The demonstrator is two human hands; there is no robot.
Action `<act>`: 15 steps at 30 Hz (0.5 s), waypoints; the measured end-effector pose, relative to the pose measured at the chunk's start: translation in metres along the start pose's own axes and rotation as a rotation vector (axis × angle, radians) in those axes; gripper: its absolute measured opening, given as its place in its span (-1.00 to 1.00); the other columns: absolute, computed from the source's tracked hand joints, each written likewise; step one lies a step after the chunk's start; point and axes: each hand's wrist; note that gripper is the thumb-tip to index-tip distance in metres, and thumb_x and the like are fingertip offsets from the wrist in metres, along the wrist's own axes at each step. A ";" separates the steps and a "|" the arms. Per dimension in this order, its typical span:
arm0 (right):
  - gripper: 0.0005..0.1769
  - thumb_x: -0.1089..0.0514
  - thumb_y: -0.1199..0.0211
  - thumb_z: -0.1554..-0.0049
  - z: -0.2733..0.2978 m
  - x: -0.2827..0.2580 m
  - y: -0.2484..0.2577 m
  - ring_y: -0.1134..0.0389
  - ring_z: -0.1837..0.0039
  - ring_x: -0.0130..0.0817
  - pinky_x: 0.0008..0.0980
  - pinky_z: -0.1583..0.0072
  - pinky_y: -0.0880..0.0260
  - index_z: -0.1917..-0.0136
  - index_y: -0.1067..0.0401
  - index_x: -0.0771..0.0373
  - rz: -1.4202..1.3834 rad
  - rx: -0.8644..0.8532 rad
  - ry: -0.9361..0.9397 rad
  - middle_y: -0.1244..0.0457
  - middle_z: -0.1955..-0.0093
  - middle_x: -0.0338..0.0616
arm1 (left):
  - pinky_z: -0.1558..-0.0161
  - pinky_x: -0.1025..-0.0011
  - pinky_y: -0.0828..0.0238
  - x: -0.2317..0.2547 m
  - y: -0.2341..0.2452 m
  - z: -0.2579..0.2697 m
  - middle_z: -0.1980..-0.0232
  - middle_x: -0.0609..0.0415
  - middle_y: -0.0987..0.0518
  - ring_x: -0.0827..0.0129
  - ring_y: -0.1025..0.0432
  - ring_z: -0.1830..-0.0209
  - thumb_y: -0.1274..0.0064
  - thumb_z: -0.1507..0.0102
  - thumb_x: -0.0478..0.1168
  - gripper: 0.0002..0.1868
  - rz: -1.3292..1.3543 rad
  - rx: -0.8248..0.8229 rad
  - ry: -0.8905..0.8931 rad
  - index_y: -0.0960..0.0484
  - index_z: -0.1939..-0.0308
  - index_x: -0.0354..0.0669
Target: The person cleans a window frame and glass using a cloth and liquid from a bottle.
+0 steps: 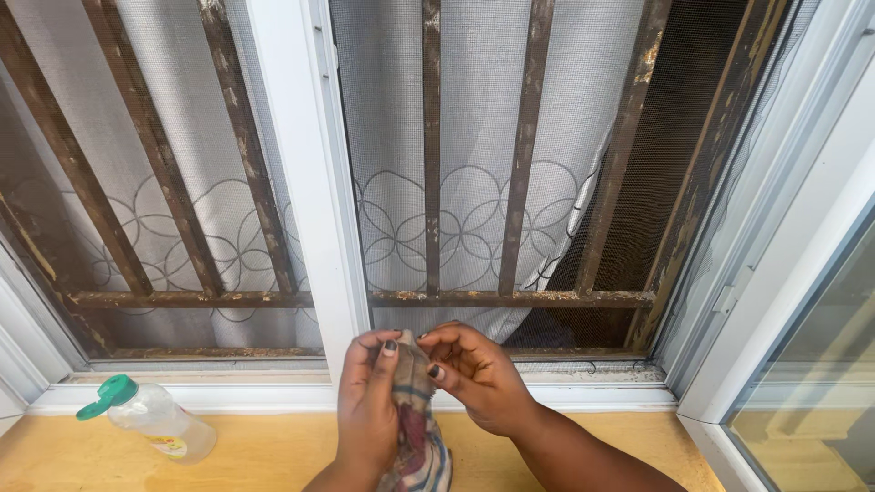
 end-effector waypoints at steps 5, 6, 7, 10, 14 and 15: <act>-0.80 0.43 -0.26 -0.24 -0.015 0.040 0.027 -0.28 -0.08 -0.50 -0.48 -0.12 -0.31 -0.13 -0.41 0.32 0.041 0.129 0.002 -0.30 -0.07 -0.19 | 0.17 0.55 -0.33 -0.047 0.032 -0.018 0.16 0.08 -0.51 0.52 -0.36 0.20 0.03 -0.36 -0.34 -0.82 -0.055 0.025 0.048 -0.51 -0.04 -0.23; -0.76 0.45 -0.27 -0.18 -0.020 0.043 0.031 -0.30 -0.08 -0.50 -0.48 -0.12 -0.33 -0.10 -0.40 0.30 0.051 0.166 0.004 -0.33 -0.07 -0.18 | 0.23 0.53 -0.27 -0.051 0.039 -0.026 0.17 0.07 -0.48 0.50 -0.32 0.24 -0.03 -0.34 -0.41 -0.79 -0.049 0.038 0.038 -0.49 -0.05 -0.23; -0.76 0.46 -0.27 -0.17 -0.024 0.044 0.034 -0.32 -0.11 -0.49 -0.46 -0.16 -0.35 -0.10 -0.40 0.29 0.079 0.154 0.009 -0.33 -0.08 -0.19 | 0.29 0.50 -0.22 -0.052 0.046 -0.030 0.19 0.06 -0.45 0.47 -0.28 0.28 -0.10 -0.32 -0.47 -0.74 -0.045 0.053 0.030 -0.47 -0.05 -0.23; -0.76 0.46 -0.27 -0.18 -0.031 0.039 0.046 -0.35 -0.17 -0.44 -0.39 -0.24 -0.39 -0.10 -0.41 0.31 0.124 0.107 0.047 -0.32 -0.11 -0.17 | 0.02 0.48 -0.43 -0.050 0.060 -0.038 0.10 0.03 -0.51 0.46 -0.44 0.11 -0.07 -0.21 -0.59 -0.67 -0.061 0.016 -0.090 -0.46 0.03 -0.23; -0.74 0.42 -0.25 -0.22 -0.041 0.034 0.048 -0.34 -0.23 -0.39 -0.34 -0.29 -0.37 -0.18 -0.40 0.31 0.061 0.106 0.069 -0.30 -0.18 -0.13 | -0.12 0.46 -0.42 -0.052 0.065 -0.045 0.00 0.02 -0.48 0.44 -0.47 -0.04 -0.03 -0.22 -0.60 -0.73 -0.079 -0.020 -0.155 -0.44 0.08 -0.27; -0.71 0.40 -0.24 -0.21 -0.044 0.032 0.045 -0.34 -0.24 -0.39 -0.34 -0.30 -0.36 -0.21 -0.39 0.30 0.038 0.129 0.054 -0.29 -0.21 -0.15 | -0.12 0.45 -0.41 -0.053 0.066 -0.048 -0.01 0.00 -0.48 0.43 -0.46 -0.04 -0.02 -0.22 -0.60 -0.73 -0.057 -0.051 -0.169 -0.44 0.09 -0.26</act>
Point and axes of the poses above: each hand's wrist, its own z-axis away from the middle knuckle, its own y-axis out of the back of the hand, x = y × z
